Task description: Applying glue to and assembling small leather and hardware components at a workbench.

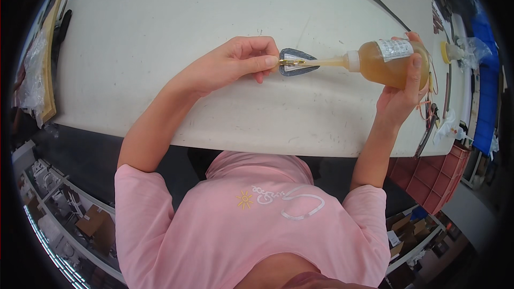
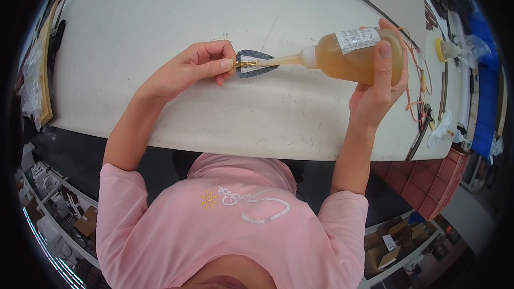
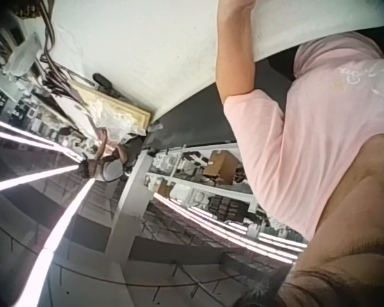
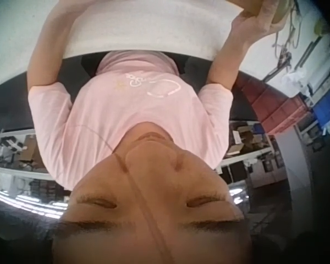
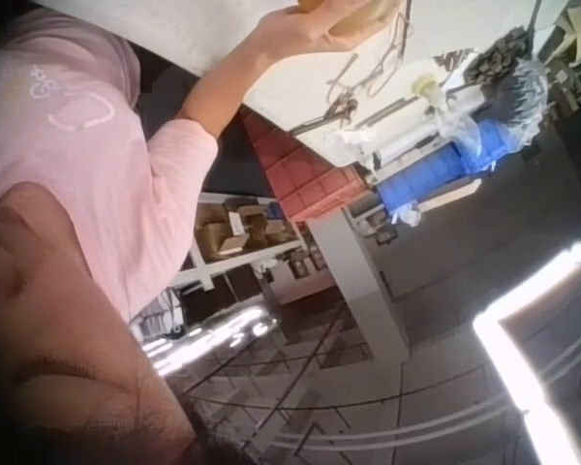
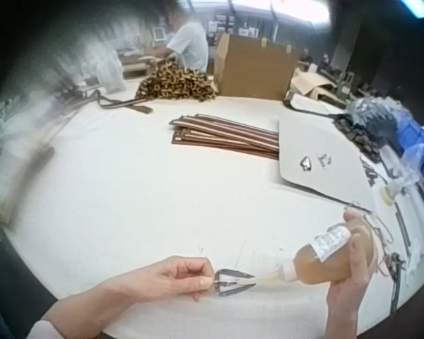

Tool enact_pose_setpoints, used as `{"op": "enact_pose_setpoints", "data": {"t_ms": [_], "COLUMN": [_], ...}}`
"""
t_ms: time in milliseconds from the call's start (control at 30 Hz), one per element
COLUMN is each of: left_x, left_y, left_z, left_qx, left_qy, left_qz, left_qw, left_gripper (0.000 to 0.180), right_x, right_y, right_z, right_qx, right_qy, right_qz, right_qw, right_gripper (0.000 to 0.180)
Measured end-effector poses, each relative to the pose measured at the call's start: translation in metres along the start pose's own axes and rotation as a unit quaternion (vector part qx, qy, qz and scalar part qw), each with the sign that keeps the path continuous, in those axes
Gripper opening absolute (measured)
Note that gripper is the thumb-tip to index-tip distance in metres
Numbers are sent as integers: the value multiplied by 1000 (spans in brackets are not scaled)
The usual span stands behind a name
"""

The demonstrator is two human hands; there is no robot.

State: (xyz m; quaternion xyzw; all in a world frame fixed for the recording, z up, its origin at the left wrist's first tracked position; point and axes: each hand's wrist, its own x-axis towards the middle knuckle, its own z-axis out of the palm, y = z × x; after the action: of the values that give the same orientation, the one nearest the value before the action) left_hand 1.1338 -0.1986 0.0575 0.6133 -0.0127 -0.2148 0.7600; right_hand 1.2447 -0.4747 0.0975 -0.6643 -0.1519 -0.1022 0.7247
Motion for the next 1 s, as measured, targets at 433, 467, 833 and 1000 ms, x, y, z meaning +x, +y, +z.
{"op": "enact_pose_setpoints", "data": {"t_ms": [433,467,833,1000], "left_x": [-1,0,-1,-1], "left_y": [1,0,2,2], "left_z": [-1,-1,-1,0], "left_qx": [-4,-7,-10,-3], "left_qy": [-2,-5,-7,-2], "left_qz": [-9,-6,0,-3], "left_qw": [1000,1000,1000,1000], "left_gripper": [20,20,21,21], "right_x": [-2,-2,-2,-1], "right_y": [1,1,2,3], "right_z": [-1,-1,-5,-1], "right_qx": [0,-1,19,18], "right_qy": [3,3,-8,19], "right_qz": [5,2,24,10], "right_qw": [1000,1000,999,1000], "right_gripper": [47,47,46,47]}}
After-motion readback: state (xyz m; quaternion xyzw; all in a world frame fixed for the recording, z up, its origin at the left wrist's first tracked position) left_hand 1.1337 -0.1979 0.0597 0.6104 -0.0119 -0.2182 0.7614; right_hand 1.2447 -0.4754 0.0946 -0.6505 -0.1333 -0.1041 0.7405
